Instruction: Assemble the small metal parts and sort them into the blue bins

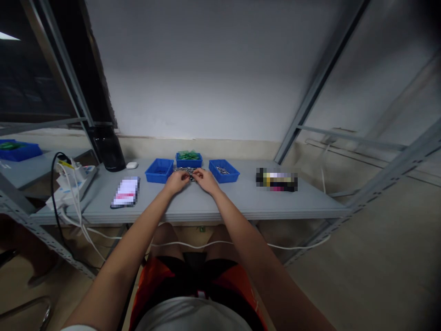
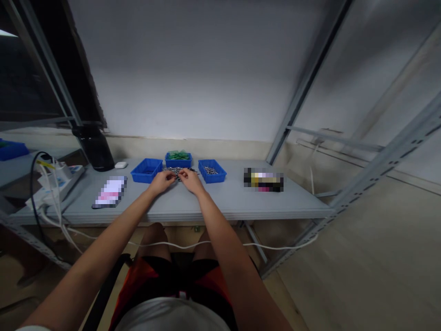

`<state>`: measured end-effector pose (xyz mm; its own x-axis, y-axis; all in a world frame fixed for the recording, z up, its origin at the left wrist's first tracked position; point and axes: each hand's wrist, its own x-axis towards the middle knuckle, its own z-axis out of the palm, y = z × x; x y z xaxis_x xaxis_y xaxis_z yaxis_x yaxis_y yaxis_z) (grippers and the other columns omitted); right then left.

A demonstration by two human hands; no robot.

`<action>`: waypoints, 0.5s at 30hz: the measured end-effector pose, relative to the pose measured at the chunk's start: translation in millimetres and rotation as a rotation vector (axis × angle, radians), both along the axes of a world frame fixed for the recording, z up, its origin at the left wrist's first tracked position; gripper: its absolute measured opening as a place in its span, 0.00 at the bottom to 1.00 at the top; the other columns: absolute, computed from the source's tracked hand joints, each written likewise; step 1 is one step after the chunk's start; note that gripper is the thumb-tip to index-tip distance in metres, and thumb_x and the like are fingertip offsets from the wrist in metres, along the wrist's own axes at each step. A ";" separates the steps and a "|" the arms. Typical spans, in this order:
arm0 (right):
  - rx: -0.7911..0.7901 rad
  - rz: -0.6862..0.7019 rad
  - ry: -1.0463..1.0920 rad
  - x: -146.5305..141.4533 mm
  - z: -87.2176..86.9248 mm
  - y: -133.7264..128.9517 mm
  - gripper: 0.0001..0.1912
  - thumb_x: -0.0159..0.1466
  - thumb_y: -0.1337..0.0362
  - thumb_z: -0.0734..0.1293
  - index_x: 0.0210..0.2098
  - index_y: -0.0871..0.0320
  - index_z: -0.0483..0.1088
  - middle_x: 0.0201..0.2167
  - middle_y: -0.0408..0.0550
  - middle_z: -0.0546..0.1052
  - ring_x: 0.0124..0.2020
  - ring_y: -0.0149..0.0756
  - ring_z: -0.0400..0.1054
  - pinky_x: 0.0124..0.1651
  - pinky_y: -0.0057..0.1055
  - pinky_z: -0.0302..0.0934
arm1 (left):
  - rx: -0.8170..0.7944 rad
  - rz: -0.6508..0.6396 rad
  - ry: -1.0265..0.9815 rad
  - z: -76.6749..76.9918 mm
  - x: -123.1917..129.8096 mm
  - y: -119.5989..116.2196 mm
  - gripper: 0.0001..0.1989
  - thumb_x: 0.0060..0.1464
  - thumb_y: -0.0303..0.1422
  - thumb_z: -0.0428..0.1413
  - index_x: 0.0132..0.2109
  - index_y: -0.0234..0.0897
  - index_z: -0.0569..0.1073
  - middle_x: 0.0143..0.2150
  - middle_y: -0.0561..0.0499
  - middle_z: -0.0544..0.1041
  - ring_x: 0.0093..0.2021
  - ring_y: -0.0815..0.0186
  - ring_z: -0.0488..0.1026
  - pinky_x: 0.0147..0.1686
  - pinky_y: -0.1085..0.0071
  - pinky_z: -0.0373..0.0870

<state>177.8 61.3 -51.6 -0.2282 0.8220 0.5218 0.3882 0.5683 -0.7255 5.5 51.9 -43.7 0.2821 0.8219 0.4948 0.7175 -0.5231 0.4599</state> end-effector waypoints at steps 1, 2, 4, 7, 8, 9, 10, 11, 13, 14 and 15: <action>0.000 0.015 0.008 -0.6 -0.5 0.1 0.07 0.59 0.62 0.64 0.33 0.57 0.71 0.26 0.43 0.74 0.28 0.31 0.66 0.35 0.28 0.60 | -0.015 -0.012 0.013 -0.3 0.0 0.2 0.08 0.52 0.30 0.55 0.38 0.34 0.78 0.31 0.48 0.78 0.31 0.65 0.71 0.33 0.72 0.65; 0.004 0.026 0.013 -1.1 -0.9 0.1 0.06 0.59 0.62 0.64 0.33 0.57 0.70 0.26 0.43 0.75 0.28 0.31 0.66 0.35 0.28 0.60 | -0.025 -0.026 0.024 -0.4 0.1 0.3 0.09 0.52 0.30 0.55 0.38 0.35 0.78 0.31 0.48 0.78 0.31 0.65 0.71 0.33 0.72 0.65; 0.017 0.032 0.017 -1.7 -1.5 0.0 0.06 0.58 0.62 0.64 0.32 0.57 0.70 0.27 0.43 0.75 0.28 0.31 0.66 0.34 0.27 0.60 | -0.036 -0.046 0.034 -0.4 0.2 0.2 0.09 0.52 0.30 0.54 0.38 0.34 0.78 0.31 0.49 0.78 0.30 0.65 0.71 0.33 0.72 0.65; 0.023 0.020 0.022 -1.3 -0.9 -0.7 0.07 0.58 0.61 0.64 0.32 0.58 0.70 0.26 0.43 0.74 0.27 0.31 0.66 0.34 0.27 0.60 | -0.038 -0.046 0.030 0.4 0.3 -0.5 0.10 0.53 0.30 0.54 0.39 0.34 0.79 0.32 0.48 0.78 0.31 0.65 0.71 0.33 0.71 0.65; 0.017 0.017 0.025 -0.8 -0.5 -0.9 0.07 0.58 0.61 0.64 0.33 0.58 0.70 0.25 0.42 0.74 0.27 0.31 0.66 0.34 0.27 0.59 | -0.035 -0.039 0.028 0.7 0.3 -0.7 0.10 0.54 0.30 0.54 0.40 0.34 0.78 0.32 0.48 0.78 0.31 0.65 0.71 0.33 0.71 0.66; 0.008 0.014 0.031 -0.4 0.0 -0.9 0.07 0.58 0.61 0.64 0.33 0.58 0.70 0.25 0.42 0.74 0.27 0.31 0.67 0.34 0.28 0.59 | -0.027 -0.031 0.025 1.1 0.2 -0.9 0.10 0.54 0.31 0.54 0.40 0.34 0.78 0.32 0.48 0.78 0.31 0.65 0.71 0.33 0.71 0.66; -0.002 0.011 0.038 0.1 0.4 -0.8 0.07 0.58 0.61 0.64 0.33 0.58 0.70 0.24 0.42 0.74 0.27 0.31 0.67 0.34 0.28 0.60 | -0.010 -0.024 0.017 1.4 0.2 -0.9 0.10 0.55 0.31 0.54 0.40 0.34 0.78 0.33 0.48 0.78 0.32 0.65 0.71 0.34 0.71 0.66; -0.011 0.007 0.047 0.6 0.6 -0.5 0.07 0.58 0.61 0.64 0.33 0.58 0.70 0.24 0.42 0.74 0.27 0.31 0.67 0.35 0.28 0.60 | 0.014 -0.015 0.002 1.8 0.1 -0.8 0.10 0.56 0.31 0.54 0.41 0.35 0.78 0.34 0.47 0.78 0.32 0.65 0.71 0.34 0.71 0.66; -0.025 0.005 0.056 1.1 0.0 0.7 0.07 0.58 0.61 0.64 0.33 0.58 0.70 0.24 0.42 0.74 0.28 0.32 0.67 0.36 0.28 0.60 | 0.072 0.000 -0.045 2.2 -0.1 0.0 0.11 0.57 0.33 0.53 0.42 0.35 0.78 0.36 0.46 0.78 0.34 0.65 0.72 0.35 0.71 0.67; -0.033 0.011 0.053 1.1 -0.8 1.6 0.07 0.59 0.61 0.64 0.33 0.58 0.69 0.24 0.42 0.74 0.28 0.32 0.67 0.36 0.28 0.60 | 0.099 0.004 -0.070 2.4 0.0 0.4 0.11 0.58 0.33 0.53 0.42 0.35 0.78 0.38 0.46 0.78 0.34 0.65 0.72 0.35 0.71 0.67; -0.044 0.023 0.044 0.9 -2.0 2.4 0.07 0.59 0.61 0.64 0.32 0.58 0.69 0.24 0.42 0.73 0.28 0.31 0.67 0.36 0.28 0.60 | 0.121 0.005 -0.090 2.4 0.1 0.9 0.11 0.58 0.33 0.53 0.43 0.35 0.77 0.39 0.46 0.78 0.35 0.65 0.72 0.36 0.71 0.67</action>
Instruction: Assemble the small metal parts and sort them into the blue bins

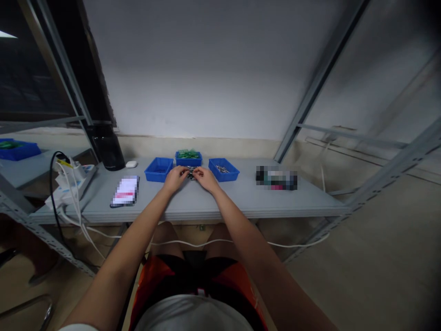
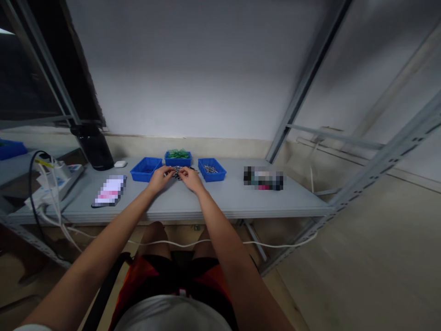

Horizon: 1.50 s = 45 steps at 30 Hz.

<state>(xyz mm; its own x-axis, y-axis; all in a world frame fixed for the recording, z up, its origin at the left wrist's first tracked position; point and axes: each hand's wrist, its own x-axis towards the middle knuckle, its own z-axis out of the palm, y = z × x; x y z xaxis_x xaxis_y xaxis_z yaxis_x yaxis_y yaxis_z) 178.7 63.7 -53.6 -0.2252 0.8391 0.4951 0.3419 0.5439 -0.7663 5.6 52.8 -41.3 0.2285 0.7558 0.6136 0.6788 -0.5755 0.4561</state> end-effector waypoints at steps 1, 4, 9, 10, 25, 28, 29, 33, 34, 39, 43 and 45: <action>-0.013 0.019 -0.013 -0.5 -1.4 0.7 0.07 0.59 0.61 0.64 0.32 0.58 0.69 0.24 0.42 0.73 0.27 0.31 0.67 0.35 0.28 0.60 | 0.015 -0.003 -0.010 0.0 0.1 0.4 0.10 0.58 0.33 0.53 0.43 0.35 0.77 0.39 0.46 0.78 0.36 0.65 0.72 0.36 0.72 0.68; -0.038 0.081 -0.069 -2.7 -5.0 1.2 0.06 0.60 0.62 0.63 0.32 0.58 0.69 0.23 0.42 0.72 0.26 0.31 0.66 0.34 0.27 0.60 | 0.039 -0.034 0.013 -0.4 0.5 0.9 0.10 0.59 0.33 0.53 0.41 0.36 0.78 0.39 0.46 0.78 0.37 0.65 0.72 0.39 0.71 0.68; -0.044 0.123 -0.129 -5.2 -3.8 -4.1 0.06 0.61 0.64 0.61 0.33 0.58 0.69 0.22 0.41 0.71 0.25 0.30 0.65 0.35 0.27 0.59 | 0.031 -0.077 0.046 -1.3 0.0 0.9 0.11 0.59 0.34 0.52 0.41 0.35 0.77 0.38 0.47 0.77 0.38 0.65 0.72 0.40 0.70 0.68; -0.044 0.119 -0.130 -5.2 -2.9 -5.1 0.06 0.61 0.64 0.61 0.33 0.58 0.69 0.22 0.41 0.71 0.25 0.30 0.65 0.35 0.27 0.59 | 0.025 -0.073 0.043 -1.2 0.0 0.7 0.11 0.60 0.34 0.52 0.41 0.35 0.77 0.38 0.46 0.77 0.38 0.65 0.72 0.40 0.70 0.67; -0.007 -0.025 0.074 -2.1 6.6 -5.7 0.09 0.60 0.58 0.63 0.33 0.58 0.68 0.25 0.42 0.74 0.27 0.31 0.67 0.35 0.28 0.61 | -0.036 -0.036 0.056 1.4 1.8 -1.7 0.09 0.57 0.30 0.53 0.41 0.34 0.77 0.36 0.47 0.75 0.34 0.66 0.70 0.39 0.70 0.67; 0.003 -0.012 0.070 -2.3 8.9 -8.7 0.10 0.59 0.57 0.63 0.33 0.58 0.68 0.25 0.43 0.74 0.28 0.32 0.68 0.36 0.28 0.62 | -0.063 -0.078 0.105 -1.2 3.1 -0.7 0.09 0.57 0.29 0.53 0.40 0.34 0.77 0.35 0.48 0.75 0.34 0.66 0.70 0.39 0.69 0.67; 0.009 -0.008 0.063 -2.4 9.0 -9.2 0.10 0.59 0.57 0.63 0.33 0.57 0.68 0.25 0.43 0.74 0.28 0.32 0.68 0.36 0.28 0.62 | -0.072 -0.078 0.112 -1.6 3.4 -0.7 0.09 0.57 0.30 0.53 0.40 0.34 0.77 0.34 0.48 0.75 0.34 0.66 0.70 0.39 0.69 0.67; 0.008 -0.003 0.069 -1.9 6.5 -7.2 0.10 0.60 0.56 0.62 0.33 0.57 0.67 0.25 0.43 0.73 0.28 0.32 0.68 0.35 0.29 0.62 | -0.060 -0.067 0.105 -1.1 3.5 -1.7 0.09 0.56 0.30 0.53 0.39 0.35 0.77 0.34 0.48 0.75 0.34 0.65 0.70 0.39 0.69 0.67; -0.001 -0.001 0.081 -1.7 5.5 -5.9 0.10 0.60 0.56 0.62 0.34 0.57 0.67 0.25 0.43 0.73 0.28 0.32 0.68 0.35 0.29 0.62 | -0.044 -0.057 0.090 -0.5 3.3 -2.2 0.09 0.56 0.30 0.53 0.39 0.35 0.77 0.34 0.48 0.75 0.34 0.66 0.70 0.39 0.69 0.67; -0.041 0.007 0.116 -0.4 1.8 -0.4 0.10 0.59 0.56 0.63 0.34 0.56 0.67 0.26 0.42 0.72 0.28 0.31 0.66 0.34 0.27 0.61 | 0.022 0.018 -0.026 2.5 2.4 -4.0 0.09 0.57 0.32 0.54 0.41 0.35 0.77 0.39 0.47 0.74 0.34 0.67 0.70 0.40 0.70 0.68; -0.122 0.107 0.055 -2.2 -1.1 -1.9 0.07 0.59 0.59 0.63 0.33 0.57 0.66 0.25 0.42 0.71 0.25 0.30 0.64 0.31 0.27 0.60 | 0.029 -0.031 -0.036 2.3 2.4 -3.9 0.09 0.58 0.32 0.54 0.42 0.35 0.76 0.40 0.47 0.74 0.36 0.67 0.71 0.40 0.70 0.68; -0.182 0.187 0.024 -3.9 -2.6 -3.8 0.05 0.60 0.62 0.62 0.32 0.57 0.66 0.24 0.42 0.71 0.25 0.30 0.65 0.31 0.26 0.61 | 0.034 -0.084 0.003 1.7 2.8 -4.1 0.09 0.58 0.32 0.53 0.42 0.35 0.76 0.39 0.47 0.74 0.37 0.66 0.70 0.41 0.70 0.68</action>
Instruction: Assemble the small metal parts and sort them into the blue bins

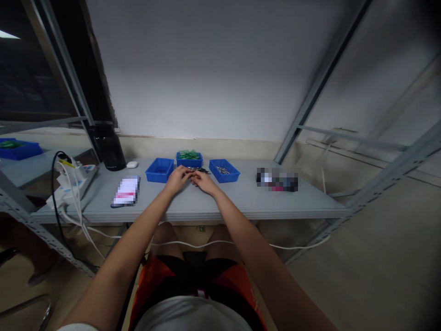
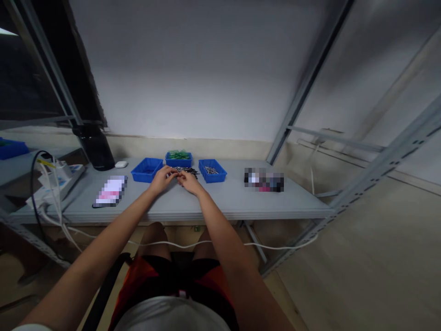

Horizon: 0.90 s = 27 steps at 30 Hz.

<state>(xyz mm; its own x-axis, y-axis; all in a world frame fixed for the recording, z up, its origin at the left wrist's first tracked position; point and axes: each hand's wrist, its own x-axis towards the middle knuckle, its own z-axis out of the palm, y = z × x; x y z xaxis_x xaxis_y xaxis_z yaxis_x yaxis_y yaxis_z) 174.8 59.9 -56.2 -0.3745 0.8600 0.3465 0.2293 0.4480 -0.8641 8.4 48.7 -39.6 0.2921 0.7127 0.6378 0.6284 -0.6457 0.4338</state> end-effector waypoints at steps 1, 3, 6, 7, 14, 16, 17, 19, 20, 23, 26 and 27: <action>-0.017 0.028 -0.009 -0.7 -0.7 -0.8 0.04 0.60 0.63 0.61 0.32 0.57 0.65 0.24 0.42 0.71 0.25 0.30 0.65 0.31 0.26 0.61 | 0.004 -0.025 0.021 -0.1 0.3 -0.3 0.09 0.59 0.32 0.53 0.41 0.35 0.76 0.38 0.47 0.74 0.37 0.66 0.70 0.42 0.70 0.68; -0.021 0.040 -0.015 -1.8 -1.5 -1.5 0.04 0.60 0.64 0.61 0.31 0.57 0.64 0.23 0.41 0.71 0.25 0.29 0.66 0.30 0.25 0.61 | 0.011 -0.050 0.040 0.1 0.8 -1.4 0.09 0.59 0.32 0.52 0.41 0.35 0.76 0.38 0.47 0.74 0.38 0.66 0.70 0.43 0.69 0.67; 0.010 -0.009 -0.010 -2.3 -1.2 -1.0 0.04 0.61 0.64 0.61 0.31 0.57 0.64 0.23 0.41 0.71 0.23 0.28 0.65 0.29 0.25 0.61 | -0.002 -0.006 0.001 0.8 1.1 -2.5 0.10 0.59 0.31 0.51 0.42 0.34 0.76 0.38 0.47 0.75 0.36 0.66 0.70 0.41 0.69 0.68; 0.017 -0.029 0.001 -2.3 -0.6 -0.7 0.04 0.61 0.63 0.61 0.31 0.57 0.64 0.23 0.41 0.70 0.23 0.27 0.65 0.29 0.25 0.61 | -0.009 0.016 -0.020 0.9 1.0 -2.4 0.10 0.58 0.31 0.51 0.42 0.34 0.75 0.38 0.47 0.75 0.35 0.67 0.70 0.39 0.70 0.68; 0.022 -0.140 0.095 0.2 8.0 -2.6 0.07 0.62 0.60 0.61 0.30 0.57 0.63 0.22 0.40 0.71 0.23 0.28 0.63 0.30 0.26 0.60 | -0.069 0.012 -0.025 -1.1 0.1 0.8 0.08 0.57 0.31 0.52 0.39 0.33 0.74 0.35 0.48 0.76 0.32 0.67 0.69 0.36 0.71 0.67; 0.030 -0.164 0.101 0.9 9.7 -2.8 0.08 0.62 0.59 0.60 0.30 0.57 0.63 0.22 0.41 0.71 0.23 0.29 0.64 0.31 0.26 0.60 | -0.097 -0.042 0.024 -1.7 0.7 0.6 0.08 0.56 0.30 0.52 0.37 0.33 0.75 0.33 0.48 0.75 0.31 0.67 0.69 0.35 0.71 0.66; 0.031 -0.167 0.102 1.2 10.1 -2.3 0.09 0.61 0.58 0.61 0.30 0.57 0.63 0.22 0.41 0.71 0.23 0.29 0.64 0.31 0.27 0.59 | -0.110 -0.062 0.044 -1.8 1.1 0.2 0.08 0.56 0.31 0.52 0.37 0.33 0.75 0.32 0.49 0.75 0.31 0.67 0.69 0.34 0.71 0.65; 0.035 -0.169 0.106 2.2 10.0 0.0 0.10 0.61 0.56 0.61 0.31 0.57 0.64 0.23 0.41 0.71 0.23 0.29 0.64 0.30 0.27 0.58 | -0.120 -0.061 0.059 -1.2 1.8 -1.2 0.08 0.56 0.31 0.52 0.36 0.34 0.75 0.31 0.49 0.75 0.30 0.67 0.68 0.34 0.71 0.65; 0.039 -0.178 0.115 3.0 9.6 1.9 0.10 0.61 0.56 0.60 0.32 0.57 0.64 0.23 0.41 0.71 0.23 0.30 0.64 0.29 0.26 0.58 | -0.113 -0.042 0.058 -0.3 2.0 -2.3 0.08 0.56 0.32 0.52 0.36 0.34 0.75 0.31 0.49 0.75 0.30 0.67 0.68 0.34 0.71 0.65; 0.057 -0.283 0.161 6.5 6.8 8.8 0.11 0.62 0.56 0.60 0.36 0.57 0.65 0.25 0.42 0.72 0.24 0.30 0.65 0.29 0.27 0.59 | -0.056 0.065 0.053 5.2 1.4 -6.2 0.08 0.56 0.33 0.52 0.36 0.34 0.74 0.33 0.48 0.75 0.32 0.66 0.69 0.35 0.71 0.65; 0.093 -0.408 0.080 9.2 2.0 13.2 0.08 0.61 0.61 0.60 0.36 0.57 0.67 0.25 0.43 0.73 0.26 0.33 0.66 0.34 0.29 0.61 | 0.040 0.207 0.060 13.9 -3.5 -10.2 0.07 0.57 0.32 0.52 0.37 0.35 0.73 0.36 0.46 0.75 0.37 0.63 0.70 0.39 0.69 0.64; 0.115 -0.419 0.010 9.3 0.3 13.2 0.07 0.61 0.63 0.61 0.36 0.58 0.69 0.25 0.43 0.73 0.28 0.34 0.67 0.36 0.30 0.62 | 0.072 0.271 0.059 16.8 -6.7 -11.3 0.07 0.57 0.32 0.52 0.37 0.36 0.73 0.37 0.45 0.75 0.39 0.61 0.70 0.41 0.67 0.64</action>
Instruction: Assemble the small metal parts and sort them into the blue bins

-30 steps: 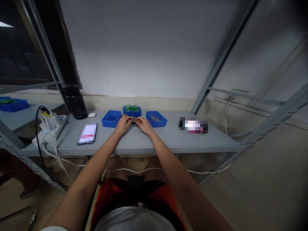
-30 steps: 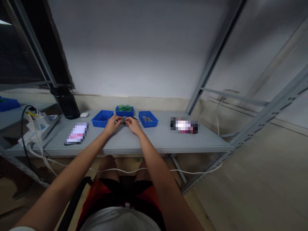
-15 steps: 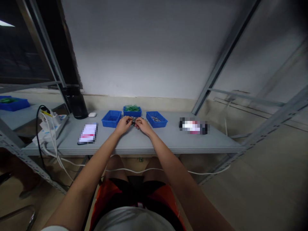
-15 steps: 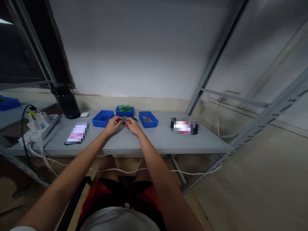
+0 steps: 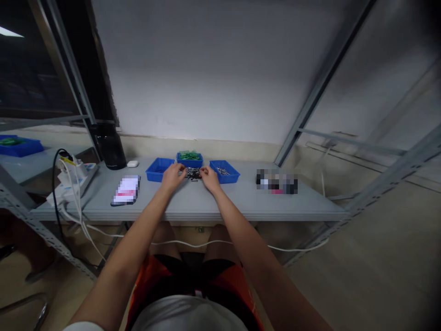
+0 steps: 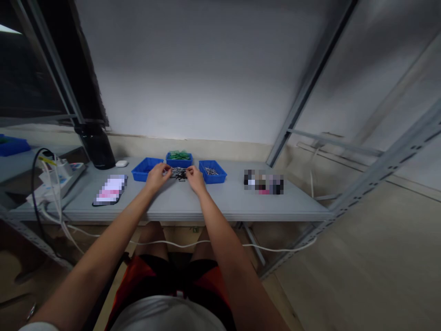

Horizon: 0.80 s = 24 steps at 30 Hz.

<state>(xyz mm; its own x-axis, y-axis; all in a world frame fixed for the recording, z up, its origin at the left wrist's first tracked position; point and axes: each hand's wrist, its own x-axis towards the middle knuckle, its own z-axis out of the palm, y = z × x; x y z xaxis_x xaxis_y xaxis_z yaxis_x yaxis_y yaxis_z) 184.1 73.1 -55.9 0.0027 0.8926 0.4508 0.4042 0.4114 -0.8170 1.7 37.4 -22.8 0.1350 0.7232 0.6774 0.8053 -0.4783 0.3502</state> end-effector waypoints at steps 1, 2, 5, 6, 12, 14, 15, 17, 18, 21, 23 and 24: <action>0.010 0.003 -0.085 -0.3 -1.6 -0.8 0.07 0.61 0.65 0.61 0.36 0.58 0.70 0.27 0.44 0.74 0.30 0.34 0.68 0.39 0.31 0.62 | 0.036 0.078 -0.009 2.6 -4.0 -0.9 0.07 0.57 0.33 0.52 0.37 0.36 0.73 0.37 0.44 0.75 0.41 0.59 0.69 0.43 0.65 0.63; 0.019 0.019 -0.174 -1.0 -3.0 -2.4 0.07 0.60 0.67 0.61 0.36 0.58 0.71 0.29 0.45 0.74 0.32 0.34 0.68 0.40 0.31 0.62 | 0.064 0.172 -0.040 4.8 -8.7 -1.6 0.08 0.57 0.33 0.51 0.36 0.36 0.73 0.38 0.43 0.75 0.43 0.57 0.69 0.44 0.64 0.62; 0.054 0.069 -0.427 -4.1 -5.1 -9.4 0.11 0.59 0.71 0.63 0.41 0.59 0.72 0.37 0.50 0.75 0.38 0.35 0.68 0.46 0.31 0.61 | 0.090 0.438 -0.113 7.8 -25.0 -3.1 0.10 0.58 0.34 0.49 0.39 0.34 0.73 0.40 0.39 0.75 0.47 0.52 0.67 0.47 0.58 0.59; 0.070 0.072 -0.496 -5.0 -5.0 -11.9 0.12 0.60 0.70 0.63 0.43 0.59 0.72 0.40 0.51 0.75 0.41 0.36 0.68 0.48 0.31 0.60 | 0.076 0.504 -0.111 8.0 -29.9 -3.6 0.11 0.58 0.34 0.49 0.40 0.33 0.73 0.41 0.38 0.74 0.47 0.51 0.67 0.48 0.56 0.59; 0.063 0.064 -0.714 -7.7 -0.6 -19.0 0.13 0.65 0.67 0.60 0.45 0.58 0.74 0.46 0.53 0.74 0.49 0.38 0.67 0.53 0.30 0.58 | 0.002 0.589 -0.037 10.6 -31.5 -5.6 0.15 0.60 0.35 0.48 0.49 0.31 0.71 0.48 0.36 0.72 0.51 0.49 0.65 0.50 0.55 0.60; 0.068 0.061 -0.725 -8.0 -0.2 -17.8 0.12 0.65 0.68 0.60 0.44 0.58 0.74 0.44 0.52 0.74 0.48 0.38 0.67 0.52 0.30 0.59 | 0.032 0.411 0.074 10.9 -20.4 -6.0 0.15 0.61 0.33 0.46 0.49 0.32 0.71 0.48 0.38 0.72 0.50 0.52 0.66 0.50 0.58 0.61; 0.073 0.060 -0.723 -7.9 -0.4 -16.8 0.12 0.65 0.68 0.60 0.44 0.58 0.74 0.44 0.52 0.75 0.48 0.38 0.67 0.51 0.30 0.59 | 0.040 0.301 0.138 10.2 -13.9 -6.1 0.14 0.61 0.32 0.46 0.49 0.33 0.71 0.47 0.39 0.72 0.50 0.54 0.66 0.51 0.59 0.62; 0.087 0.069 -0.705 -7.5 -1.9 -14.2 0.11 0.64 0.69 0.61 0.43 0.59 0.74 0.44 0.53 0.75 0.47 0.38 0.68 0.51 0.31 0.59 | 0.031 0.089 0.266 7.1 -2.0 -6.4 0.13 0.60 0.30 0.47 0.48 0.35 0.71 0.45 0.41 0.73 0.49 0.56 0.68 0.50 0.62 0.64; 0.098 0.079 -0.691 -7.0 -2.9 -12.7 0.11 0.64 0.70 0.61 0.42 0.59 0.74 0.44 0.53 0.75 0.47 0.38 0.68 0.51 0.31 0.59 | 0.001 0.002 0.328 4.9 2.4 -6.5 0.12 0.60 0.31 0.47 0.47 0.35 0.72 0.45 0.42 0.73 0.48 0.57 0.68 0.48 0.63 0.65; 0.125 0.112 -0.631 -4.7 -5.9 -8.3 0.12 0.63 0.73 0.61 0.42 0.60 0.73 0.43 0.53 0.76 0.46 0.37 0.68 0.51 0.31 0.59 | -0.090 -0.100 0.409 -1.5 7.6 -6.3 0.12 0.59 0.30 0.47 0.46 0.36 0.72 0.45 0.44 0.73 0.48 0.59 0.70 0.45 0.66 0.67; 0.148 0.137 -0.576 -3.3 -7.0 -5.8 0.11 0.62 0.75 0.61 0.41 0.61 0.73 0.41 0.53 0.76 0.44 0.37 0.69 0.50 0.31 0.60 | -0.145 -0.105 0.390 -4.3 5.8 -5.2 0.12 0.59 0.30 0.48 0.47 0.37 0.72 0.46 0.44 0.74 0.47 0.59 0.71 0.44 0.67 0.68; 0.163 0.151 -0.540 -2.9 -7.3 -4.8 0.11 0.62 0.75 0.62 0.40 0.60 0.73 0.40 0.52 0.77 0.43 0.36 0.69 0.49 0.31 0.60 | -0.169 -0.101 0.372 -5.3 4.3 -4.4 0.12 0.58 0.30 0.48 0.47 0.37 0.73 0.46 0.45 0.75 0.47 0.59 0.71 0.44 0.67 0.68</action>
<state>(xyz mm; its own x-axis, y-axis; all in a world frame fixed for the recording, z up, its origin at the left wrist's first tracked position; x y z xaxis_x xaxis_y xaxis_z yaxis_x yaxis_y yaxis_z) 181.2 68.3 -63.2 -0.3879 0.7839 0.4848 0.6727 0.6003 -0.4326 6.1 33.0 -28.1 0.4240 0.7907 0.4416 0.8438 -0.5220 0.1246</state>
